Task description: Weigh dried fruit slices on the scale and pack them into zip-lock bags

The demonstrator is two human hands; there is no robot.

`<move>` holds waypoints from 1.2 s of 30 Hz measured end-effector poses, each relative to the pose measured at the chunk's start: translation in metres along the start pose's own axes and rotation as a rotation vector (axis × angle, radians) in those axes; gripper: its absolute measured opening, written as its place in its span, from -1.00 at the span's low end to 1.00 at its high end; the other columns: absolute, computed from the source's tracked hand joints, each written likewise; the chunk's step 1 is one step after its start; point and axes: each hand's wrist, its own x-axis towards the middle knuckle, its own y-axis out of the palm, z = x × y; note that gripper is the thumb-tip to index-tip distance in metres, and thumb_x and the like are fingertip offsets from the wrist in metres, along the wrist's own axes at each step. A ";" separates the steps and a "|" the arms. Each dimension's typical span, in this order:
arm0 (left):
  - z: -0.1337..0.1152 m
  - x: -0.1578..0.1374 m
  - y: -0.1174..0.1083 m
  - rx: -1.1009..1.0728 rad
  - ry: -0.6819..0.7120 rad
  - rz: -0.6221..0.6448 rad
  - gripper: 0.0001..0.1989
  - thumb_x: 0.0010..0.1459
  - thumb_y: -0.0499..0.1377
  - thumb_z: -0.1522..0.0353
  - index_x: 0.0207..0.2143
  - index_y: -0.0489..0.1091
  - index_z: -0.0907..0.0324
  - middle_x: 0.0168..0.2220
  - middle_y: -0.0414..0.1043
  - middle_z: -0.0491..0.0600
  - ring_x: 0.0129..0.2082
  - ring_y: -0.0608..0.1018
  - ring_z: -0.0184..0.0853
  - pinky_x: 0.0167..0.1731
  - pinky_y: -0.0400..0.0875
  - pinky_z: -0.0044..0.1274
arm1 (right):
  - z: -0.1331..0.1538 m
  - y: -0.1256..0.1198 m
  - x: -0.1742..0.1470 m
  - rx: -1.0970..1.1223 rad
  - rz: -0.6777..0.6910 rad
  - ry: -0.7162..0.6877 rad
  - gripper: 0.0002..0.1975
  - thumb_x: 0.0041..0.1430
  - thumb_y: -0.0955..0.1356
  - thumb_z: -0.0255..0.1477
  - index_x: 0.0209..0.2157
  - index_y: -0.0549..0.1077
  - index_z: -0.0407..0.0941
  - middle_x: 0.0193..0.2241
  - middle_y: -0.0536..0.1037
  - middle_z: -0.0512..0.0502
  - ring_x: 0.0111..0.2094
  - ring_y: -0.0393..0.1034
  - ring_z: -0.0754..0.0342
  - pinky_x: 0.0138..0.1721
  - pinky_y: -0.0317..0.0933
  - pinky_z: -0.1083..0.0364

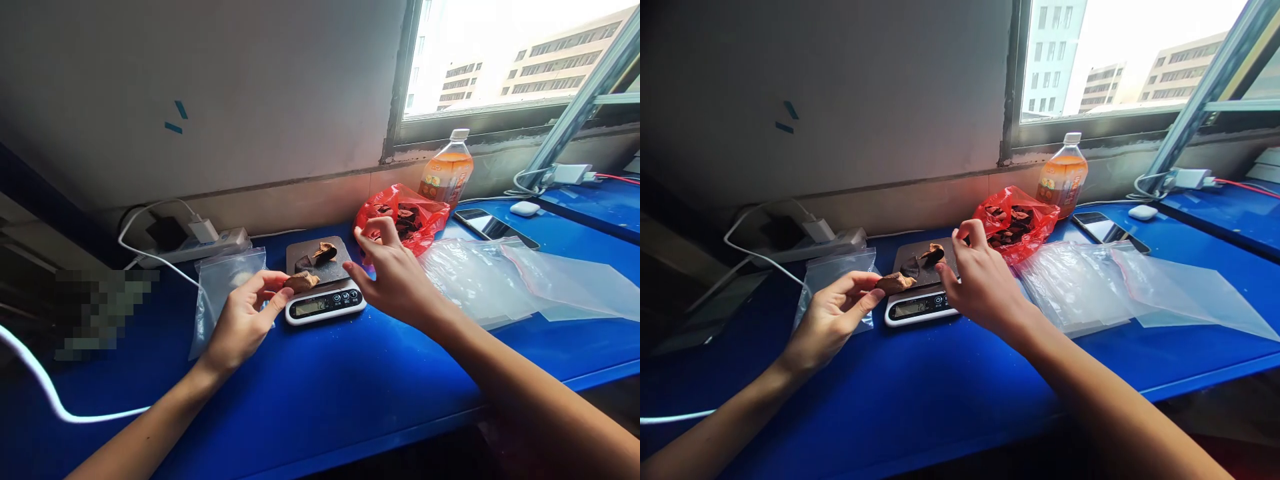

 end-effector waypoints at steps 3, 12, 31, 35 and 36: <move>-0.007 -0.004 0.005 -0.297 -0.208 0.024 -0.66 -0.06 0.39 0.14 -0.31 0.48 0.17 -0.35 0.55 -0.05 -0.36 0.51 -0.34 -0.32 0.40 -0.55 | 0.010 0.007 -0.006 0.109 -0.090 -0.154 -0.68 0.23 0.33 -0.38 0.01 0.39 -0.15 -0.09 0.37 -0.26 -0.25 0.43 0.02 -0.24 0.39 0.03; -0.014 -0.006 -0.003 -0.441 -0.423 0.319 -0.72 -0.09 0.39 0.17 -0.50 0.53 0.21 -0.48 0.42 -0.06 -0.42 0.33 -0.39 -0.37 0.26 -0.56 | 0.020 0.020 -0.012 0.241 0.162 -0.498 -0.83 0.32 0.29 -0.45 -0.10 0.45 -0.15 -0.19 0.55 -0.17 -0.18 0.44 0.04 -0.15 0.35 0.06; -0.006 -0.010 -0.010 0.452 0.180 0.113 -0.71 0.20 0.11 0.20 -0.21 0.51 0.16 -0.38 0.49 -0.08 -0.53 0.40 -0.38 -0.46 0.32 -0.51 | -0.013 0.036 0.011 0.080 0.130 -0.254 -0.82 0.27 0.29 -0.57 -0.28 0.53 -0.10 -0.26 0.57 -0.12 -0.20 0.45 0.03 -0.12 0.34 0.03; -0.007 -0.013 -0.013 0.479 0.292 0.126 -0.73 0.25 0.08 0.23 -0.18 0.50 0.17 -0.38 0.48 -0.09 -0.50 0.46 -0.38 -0.47 0.36 -0.54 | -0.022 0.041 0.017 0.033 -0.089 -0.277 -0.87 0.21 0.35 -0.50 -0.25 0.56 -0.09 -0.12 0.46 -0.23 -0.11 0.38 -0.05 -0.08 0.34 -0.04; -0.007 -0.013 -0.014 0.483 0.309 0.125 -0.73 0.26 0.07 0.24 -0.17 0.49 0.17 -0.38 0.48 -0.09 -0.49 0.46 -0.38 -0.46 0.37 -0.54 | -0.024 0.038 0.018 0.055 -0.165 -0.276 -0.86 0.20 0.36 -0.49 -0.22 0.56 -0.09 -0.13 0.45 -0.24 -0.11 0.38 -0.04 -0.09 0.35 -0.04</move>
